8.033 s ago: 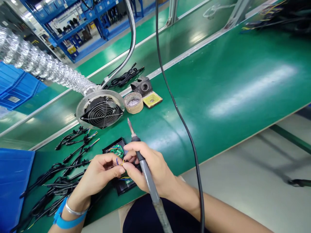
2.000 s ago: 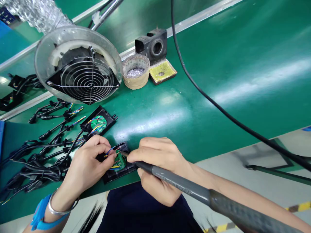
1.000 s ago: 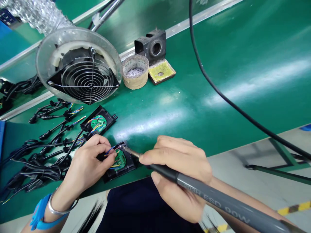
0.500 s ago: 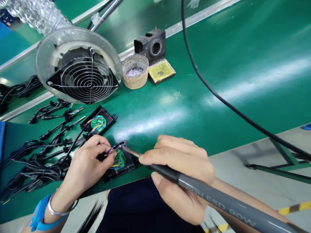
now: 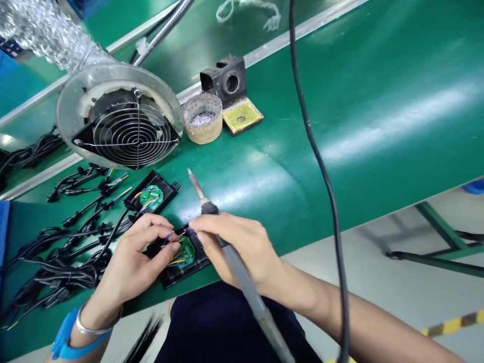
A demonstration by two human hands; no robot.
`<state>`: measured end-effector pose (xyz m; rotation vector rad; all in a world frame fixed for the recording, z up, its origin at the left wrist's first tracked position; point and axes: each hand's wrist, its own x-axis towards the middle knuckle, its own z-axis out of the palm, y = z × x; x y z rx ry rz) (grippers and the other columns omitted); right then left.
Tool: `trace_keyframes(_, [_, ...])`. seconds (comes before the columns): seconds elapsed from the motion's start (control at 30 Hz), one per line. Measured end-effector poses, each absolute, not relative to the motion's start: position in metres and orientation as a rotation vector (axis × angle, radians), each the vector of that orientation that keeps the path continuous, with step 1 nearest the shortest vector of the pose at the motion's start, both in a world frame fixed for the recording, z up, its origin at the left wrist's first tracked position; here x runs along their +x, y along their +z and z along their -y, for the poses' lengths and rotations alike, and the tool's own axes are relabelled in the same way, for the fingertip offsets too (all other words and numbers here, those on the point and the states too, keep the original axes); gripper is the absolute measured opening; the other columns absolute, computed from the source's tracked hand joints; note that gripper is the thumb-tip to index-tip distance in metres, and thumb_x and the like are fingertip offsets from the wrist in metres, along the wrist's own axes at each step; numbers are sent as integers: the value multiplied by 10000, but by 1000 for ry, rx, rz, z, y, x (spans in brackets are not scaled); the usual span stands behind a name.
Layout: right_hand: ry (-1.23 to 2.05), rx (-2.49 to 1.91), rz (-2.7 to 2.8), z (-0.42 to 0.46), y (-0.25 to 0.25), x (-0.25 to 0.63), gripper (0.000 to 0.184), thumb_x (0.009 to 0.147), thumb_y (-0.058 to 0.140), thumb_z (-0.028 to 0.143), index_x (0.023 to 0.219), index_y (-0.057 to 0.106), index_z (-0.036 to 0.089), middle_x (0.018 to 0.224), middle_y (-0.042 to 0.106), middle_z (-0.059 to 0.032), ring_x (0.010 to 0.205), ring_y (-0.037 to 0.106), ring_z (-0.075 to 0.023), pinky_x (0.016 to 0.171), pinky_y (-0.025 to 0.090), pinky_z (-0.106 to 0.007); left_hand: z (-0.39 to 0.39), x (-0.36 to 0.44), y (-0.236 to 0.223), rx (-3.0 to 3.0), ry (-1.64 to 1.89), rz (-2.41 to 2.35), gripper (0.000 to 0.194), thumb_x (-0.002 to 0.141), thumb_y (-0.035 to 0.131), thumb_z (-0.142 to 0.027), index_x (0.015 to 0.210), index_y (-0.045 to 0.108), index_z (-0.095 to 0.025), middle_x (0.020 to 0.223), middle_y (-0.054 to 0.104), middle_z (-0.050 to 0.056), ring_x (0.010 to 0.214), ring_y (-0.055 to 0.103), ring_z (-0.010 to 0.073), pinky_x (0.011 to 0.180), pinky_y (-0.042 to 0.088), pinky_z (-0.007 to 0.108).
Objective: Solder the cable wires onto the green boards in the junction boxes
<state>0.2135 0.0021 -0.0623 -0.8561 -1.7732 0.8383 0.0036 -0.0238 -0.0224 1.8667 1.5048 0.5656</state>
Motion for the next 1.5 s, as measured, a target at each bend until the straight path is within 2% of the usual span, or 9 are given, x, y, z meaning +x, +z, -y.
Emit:
trace_keyframes(0.17, [829,-820,1810,0,-69,195,232,841,578,69,1023,599,210,928,737,-26,790,714,-130,751,590,-235,23,0,-22,1864,596,-1466,70,883,620,-192,942,654,-204,956,592,30,881,583,142,780,488,284])
trace_keyframes(0.47, [787,-820,1769,-1,-67,187,196,844,565,63,985,603,193,870,727,-15,749,708,-113,737,583,-209,21,2,-23,1848,606,-1503,68,876,627,-201,889,692,-212,927,610,34,864,597,155,760,491,292])
trace_keyframes(0.77, [773,-723,1823,-3,-71,189,189,879,543,61,1019,591,178,902,732,-34,773,709,-113,728,579,-212,21,1,-25,1839,591,-1491,103,903,595,-181,945,679,-225,941,609,29,877,596,146,779,496,286])
trace_keyframes(0.97, [742,-719,1776,-3,-70,187,202,862,571,50,1015,602,177,852,728,-28,717,693,-109,684,578,-215,22,1,-27,1992,724,-1552,229,807,692,-128,1010,619,-206,964,616,30,885,591,149,773,517,279])
trace_keyframes(1.1, [686,-677,1752,-3,-68,185,219,844,589,43,1004,605,192,819,725,-24,692,689,-125,653,579,-237,23,2,-28,2102,814,-1513,116,837,647,-101,876,660,-210,829,669,4,786,620,128,718,518,252])
trace_keyframes(1.23, [695,-693,1780,-5,-69,185,235,833,606,60,1033,601,183,871,726,-45,740,691,-149,702,585,-278,24,2,-26,2054,775,-1495,100,854,632,-126,892,673,-209,849,698,16,790,639,141,719,524,269])
trace_keyframes(1.37, [723,-686,1781,-8,-71,185,204,878,567,56,1038,602,177,863,725,-25,708,670,-115,689,566,-236,24,0,-25,2040,701,-1466,72,875,604,-139,889,630,-204,842,675,17,800,616,146,727,509,282])
trace_keyframes(1.5, [752,-686,1821,-7,-72,188,209,907,533,71,1077,584,181,940,726,-32,796,679,-112,748,565,-227,23,0,-26,2131,641,-1428,98,896,587,-154,959,646,-202,861,662,32,834,580,167,768,487,316])
